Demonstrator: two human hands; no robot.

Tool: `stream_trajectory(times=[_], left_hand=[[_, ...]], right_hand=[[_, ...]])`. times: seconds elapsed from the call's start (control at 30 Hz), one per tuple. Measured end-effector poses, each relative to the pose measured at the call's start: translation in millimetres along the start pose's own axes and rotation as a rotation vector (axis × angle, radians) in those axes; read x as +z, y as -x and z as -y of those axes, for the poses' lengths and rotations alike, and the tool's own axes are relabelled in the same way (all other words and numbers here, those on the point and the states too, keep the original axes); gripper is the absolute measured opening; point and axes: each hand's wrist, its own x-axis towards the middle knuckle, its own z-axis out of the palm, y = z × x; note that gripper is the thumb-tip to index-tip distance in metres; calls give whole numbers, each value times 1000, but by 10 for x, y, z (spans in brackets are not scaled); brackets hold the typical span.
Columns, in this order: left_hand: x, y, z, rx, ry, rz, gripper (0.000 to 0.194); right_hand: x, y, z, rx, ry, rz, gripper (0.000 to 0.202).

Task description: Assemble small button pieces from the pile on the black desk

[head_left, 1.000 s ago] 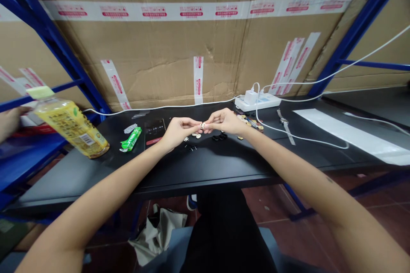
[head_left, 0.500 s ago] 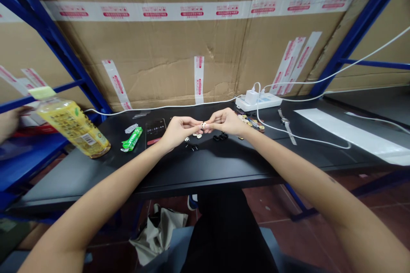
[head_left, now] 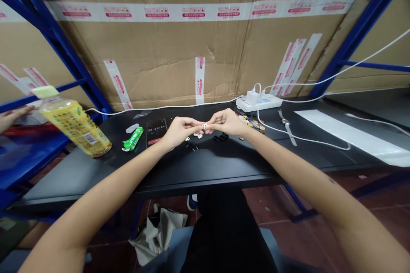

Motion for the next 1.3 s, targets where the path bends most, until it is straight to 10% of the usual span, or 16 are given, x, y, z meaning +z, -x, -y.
stream_trajectory(times=[0.43,0.63,0.93,1.3], left_hand=[[-27,-70,121,27,-47,-87,40],[-305,-119,30,191,-570,-274,24],[-579,-94,16,104,-1421,-140,33],[-530,-59,64,0,-1379,-7,21]], right_hand=[[-70,-34,-31,-77,187,-6,40],[-276,-38,-72,-166,707,-187,20],[-525,-18,-80,7,1279,-194,19],[-447,-15,-51,-44,1238,-253,22]])
